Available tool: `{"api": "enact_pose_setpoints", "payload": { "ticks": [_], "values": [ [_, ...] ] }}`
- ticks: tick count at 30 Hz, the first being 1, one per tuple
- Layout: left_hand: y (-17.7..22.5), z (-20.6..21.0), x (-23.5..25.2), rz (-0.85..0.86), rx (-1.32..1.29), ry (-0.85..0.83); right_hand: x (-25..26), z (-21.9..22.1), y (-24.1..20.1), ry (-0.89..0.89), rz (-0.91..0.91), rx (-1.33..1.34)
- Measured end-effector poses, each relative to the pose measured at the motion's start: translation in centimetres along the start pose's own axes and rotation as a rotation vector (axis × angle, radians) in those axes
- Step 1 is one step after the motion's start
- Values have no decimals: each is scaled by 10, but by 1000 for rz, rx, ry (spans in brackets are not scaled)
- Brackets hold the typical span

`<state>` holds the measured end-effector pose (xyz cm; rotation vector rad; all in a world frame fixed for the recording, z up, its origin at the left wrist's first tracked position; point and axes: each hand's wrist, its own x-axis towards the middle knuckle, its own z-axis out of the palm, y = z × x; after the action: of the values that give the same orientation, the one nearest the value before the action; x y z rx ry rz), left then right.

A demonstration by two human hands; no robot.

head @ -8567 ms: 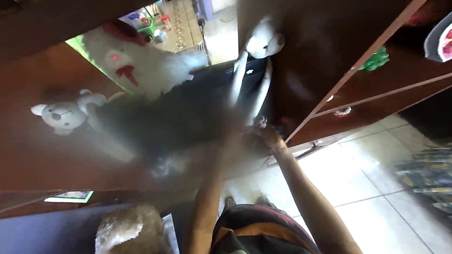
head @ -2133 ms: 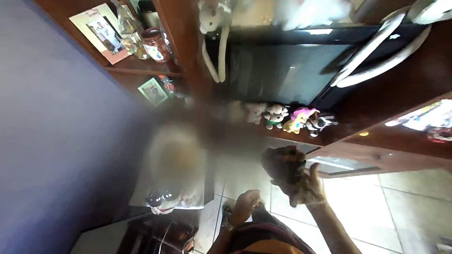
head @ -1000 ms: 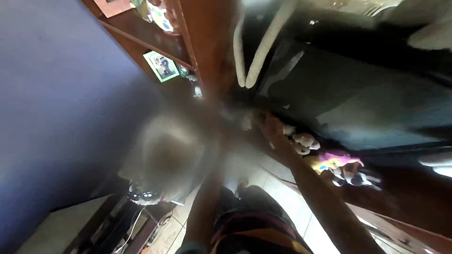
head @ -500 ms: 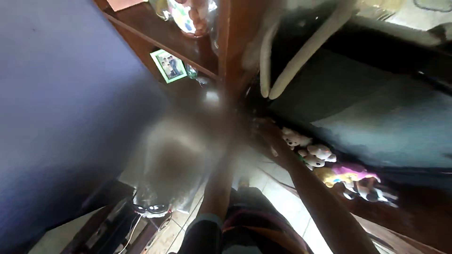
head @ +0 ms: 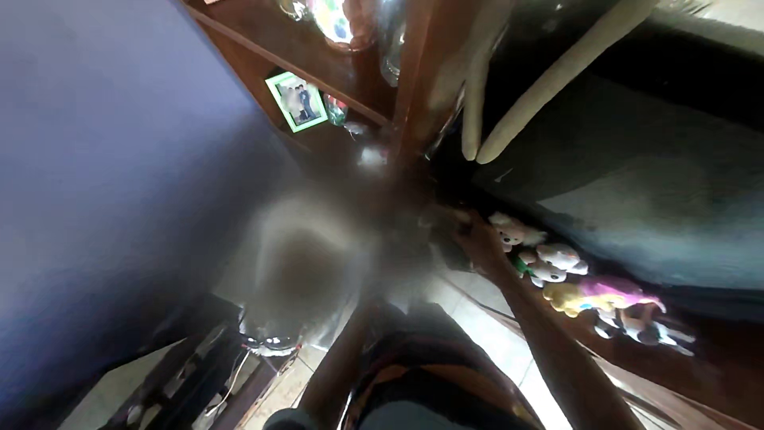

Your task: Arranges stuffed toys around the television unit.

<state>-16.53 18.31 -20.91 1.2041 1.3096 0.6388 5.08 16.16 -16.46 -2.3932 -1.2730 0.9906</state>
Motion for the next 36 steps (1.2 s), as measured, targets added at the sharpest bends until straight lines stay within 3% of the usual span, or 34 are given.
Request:
{"api": "enact_pose_setpoints", "payload": {
  "ticks": [3, 6, 8, 10, 12, 13, 14, 16, 17, 19, 22, 24, 27, 28, 30, 31, 33, 34, 36],
  "values": [
    [35, -46, -45, -64, -12, -274, -25, 1, 22, -166, -61, 250],
    [10, -57, -50, 52, -91, -607, -44, 17, 33, -381, -78, 480],
    [22, -50, -58, 36, 150, -761, -59, 32, 38, -581, -225, 564],
    [46, -52, -69, 65, 358, -872, -91, 23, -1, -629, -443, 456],
    [89, -65, -92, -126, 400, -825, -154, -9, -108, -551, -119, 106],
    [95, -69, -98, -192, 390, -777, -165, -12, -130, -572, -14, 27],
    [82, -72, -96, -191, 367, -777, -157, -12, -116, -670, 40, 45],
    [40, -70, -86, -150, 298, -807, -112, 27, -17, -730, -141, 302],
    [28, -67, -82, -172, 260, -812, -96, 43, 14, -777, -122, 407],
    [34, -56, -81, -290, 270, -791, -77, 56, 40, -872, -44, 374],
    [40, -49, -73, -390, 433, -847, -66, 65, 55, -947, 33, 309],
    [0, -54, -68, -346, 293, -867, -68, 74, 66, -907, 69, 389],
    [-83, -50, -57, -340, 8, -871, -79, 74, 68, -781, -55, 568],
    [-100, -48, -55, -359, -35, -880, -89, 55, 42, -737, -17, 575],
    [-122, -45, -53, -383, -30, -875, -109, 11, -41, -617, 355, 529],
    [-129, -44, -54, -394, 1, -854, -110, 12, -45, -560, 377, 548],
    [-142, -40, -57, -420, 64, -779, -84, 66, 45, -536, -132, 724],
    [-140, -35, -61, -433, 74, -734, -67, 85, 70, -544, -183, 696],
    [-137, -25, -70, -463, 79, -628, -49, 89, 69, -547, -88, 613]
  ]
}}
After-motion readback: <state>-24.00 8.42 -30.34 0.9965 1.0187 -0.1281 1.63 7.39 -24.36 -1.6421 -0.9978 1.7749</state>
